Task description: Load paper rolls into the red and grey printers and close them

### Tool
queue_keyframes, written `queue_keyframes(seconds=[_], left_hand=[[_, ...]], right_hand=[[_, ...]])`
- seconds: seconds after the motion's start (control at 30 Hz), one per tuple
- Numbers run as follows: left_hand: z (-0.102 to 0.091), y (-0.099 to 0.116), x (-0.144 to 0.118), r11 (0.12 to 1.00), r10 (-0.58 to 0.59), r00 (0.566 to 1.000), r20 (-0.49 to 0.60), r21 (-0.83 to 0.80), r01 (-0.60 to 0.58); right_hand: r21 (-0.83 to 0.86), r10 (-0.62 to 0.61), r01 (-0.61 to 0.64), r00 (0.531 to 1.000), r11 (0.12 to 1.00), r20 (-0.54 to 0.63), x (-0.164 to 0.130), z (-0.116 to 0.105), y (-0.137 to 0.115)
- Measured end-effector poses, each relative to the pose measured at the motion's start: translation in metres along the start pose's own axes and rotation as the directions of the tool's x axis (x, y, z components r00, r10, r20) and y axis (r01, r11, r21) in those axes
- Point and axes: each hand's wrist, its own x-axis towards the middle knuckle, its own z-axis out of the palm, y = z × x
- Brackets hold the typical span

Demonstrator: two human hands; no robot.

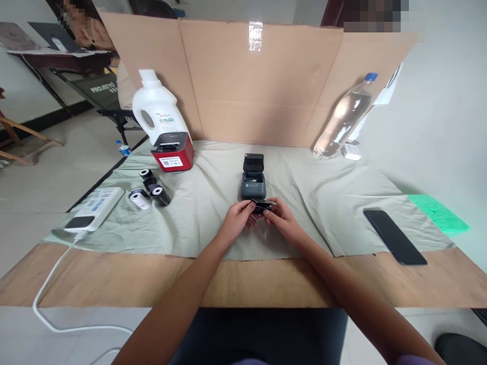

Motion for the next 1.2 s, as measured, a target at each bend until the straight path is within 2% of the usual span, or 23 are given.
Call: queue_keyframes(seconds=[0.1, 0.17, 0.27, 0.37, 0.47, 0.6, 0.7, 0.87, 1.07, 1.2], left_hand=[[-0.002, -0.001, -0.003, 0.964, 0.157, 0.987, -0.025, 0.220, -0.148], [-0.003, -0.001, -0.006, 0.895, 0.265, 0.964, -0.034, 0.381, -0.232], [-0.004, 0.003, -0.011, 0.800, 0.384, 0.922, -0.054, 0.517, -0.303], [-0.005, 0.007, -0.013, 0.706, 0.494, 0.866, -0.074, 0.616, -0.350], [-0.006, 0.007, -0.011, 0.619, 0.574, 0.816, -0.065, 0.687, -0.381], [-0.014, 0.005, -0.007, 0.611, 0.591, 0.794, -0.143, 0.722, -0.324], [-0.024, 0.006, -0.003, 0.633, 0.576, 0.799, -0.172, 0.712, -0.303], [-0.037, 0.015, -0.002, 0.743, 0.457, 0.863, -0.215, 0.626, -0.238], [-0.044, 0.022, -0.002, 0.759, 0.406, 0.895, -0.186, 0.614, -0.217], [-0.045, 0.020, -0.001, 0.750, 0.405, 0.901, -0.158, 0.620, -0.229]], right_hand=[[-0.012, 0.003, -0.003, 1.000, 1.000, 0.015, 0.002, 0.010, -0.005], [0.002, 0.006, -0.006, 1.000, 1.000, -0.009, 0.004, 0.017, -0.005], [0.104, 0.057, -0.048, 0.995, 0.993, -0.082, 0.007, 0.028, -0.002], [0.289, 0.168, -0.124, 0.977, 0.949, -0.131, 0.012, 0.039, -0.003], [0.424, 0.240, -0.175, 0.965, 0.888, -0.104, 0.018, 0.050, -0.007], [0.471, 0.259, -0.197, 0.963, 0.860, -0.069, 0.028, 0.063, -0.010], [0.441, 0.280, -0.239, 0.960, 0.865, -0.030, 0.035, 0.069, -0.008], [0.403, 0.268, -0.245, 0.963, 0.882, 0.000, 0.042, 0.070, 0.001], [0.166, 0.130, -0.100, 0.975, 0.981, -0.179, 0.044, 0.062, 0.011], [0.066, 0.081, -0.068, 0.972, 0.996, -0.221, 0.047, 0.059, 0.014]])
